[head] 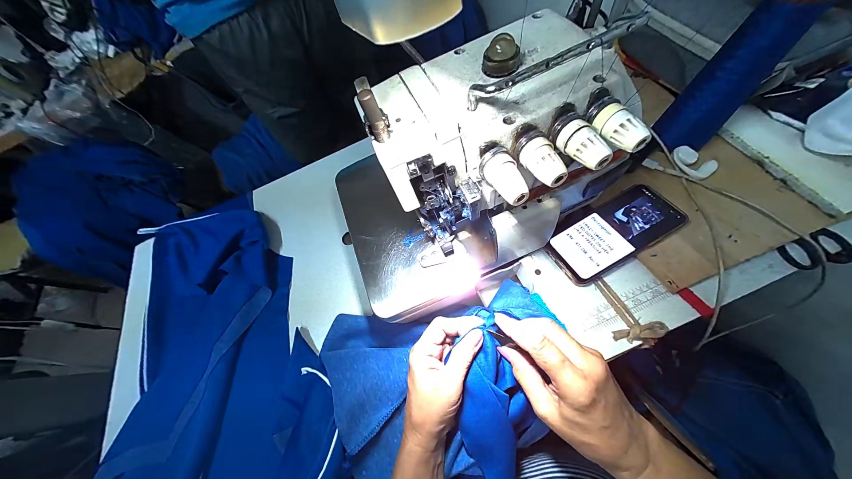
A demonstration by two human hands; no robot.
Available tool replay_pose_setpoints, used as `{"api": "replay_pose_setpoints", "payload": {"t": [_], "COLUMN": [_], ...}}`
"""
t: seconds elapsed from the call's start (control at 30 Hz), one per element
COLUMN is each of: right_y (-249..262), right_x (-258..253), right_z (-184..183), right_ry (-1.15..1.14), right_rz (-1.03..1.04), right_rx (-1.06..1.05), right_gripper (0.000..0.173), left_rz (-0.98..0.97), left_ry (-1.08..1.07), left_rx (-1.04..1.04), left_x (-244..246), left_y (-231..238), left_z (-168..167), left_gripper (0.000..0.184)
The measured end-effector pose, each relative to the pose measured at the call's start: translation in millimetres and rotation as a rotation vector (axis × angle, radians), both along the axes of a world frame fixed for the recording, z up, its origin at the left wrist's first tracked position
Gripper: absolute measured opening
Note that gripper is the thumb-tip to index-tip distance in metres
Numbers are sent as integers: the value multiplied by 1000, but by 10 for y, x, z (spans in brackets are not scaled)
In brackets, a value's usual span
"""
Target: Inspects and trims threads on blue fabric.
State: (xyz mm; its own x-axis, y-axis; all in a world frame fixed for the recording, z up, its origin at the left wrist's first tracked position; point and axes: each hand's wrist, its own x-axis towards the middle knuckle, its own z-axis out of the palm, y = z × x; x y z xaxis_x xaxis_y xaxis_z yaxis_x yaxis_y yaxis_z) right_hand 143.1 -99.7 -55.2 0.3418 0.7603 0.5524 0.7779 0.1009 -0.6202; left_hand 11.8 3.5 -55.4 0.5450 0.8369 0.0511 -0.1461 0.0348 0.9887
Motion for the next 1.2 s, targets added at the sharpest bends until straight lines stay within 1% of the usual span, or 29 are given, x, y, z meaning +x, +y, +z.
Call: {"api": "replay_pose_setpoints", "payload": {"t": [0.13, 0.33, 0.6, 0.77, 0.87, 1.03, 1.13, 1.2], "right_y": [6, 19, 9, 6, 22, 43, 43, 41], "right_x": [-4, -9, -26, -5, 24, 80, 100, 98], "right_z": [-4, -15, -54, -75, -85, -92, -89, -75], "right_ry": [-2, 6, -67, -135, -139, -59, -71, -21], "right_rz": [-9, -10, 0, 19, 44, 71, 47, 14], "right_rx": [4, 17, -10, -32, -15, 48, 80, 89], "right_gripper": [25, 25, 26, 26, 26, 23, 23, 24], "left_rz": [0, -19, -65, -65, -40, -41, -53, -56], "left_ry": [-6, 8, 69, 104, 133, 134, 127, 121], "left_rx": [1, 59, 241, 296, 286, 252, 242, 239], "left_x": [2, 3, 7, 27, 26, 12, 14, 14], "left_y": [-5, -20, -35, -39, -40, -33, -33, -31], "left_z": [-6, -19, -58, -70, -71, -61, -55, -51], "left_gripper": [6, 6, 7, 8, 9, 12, 12, 13]}}
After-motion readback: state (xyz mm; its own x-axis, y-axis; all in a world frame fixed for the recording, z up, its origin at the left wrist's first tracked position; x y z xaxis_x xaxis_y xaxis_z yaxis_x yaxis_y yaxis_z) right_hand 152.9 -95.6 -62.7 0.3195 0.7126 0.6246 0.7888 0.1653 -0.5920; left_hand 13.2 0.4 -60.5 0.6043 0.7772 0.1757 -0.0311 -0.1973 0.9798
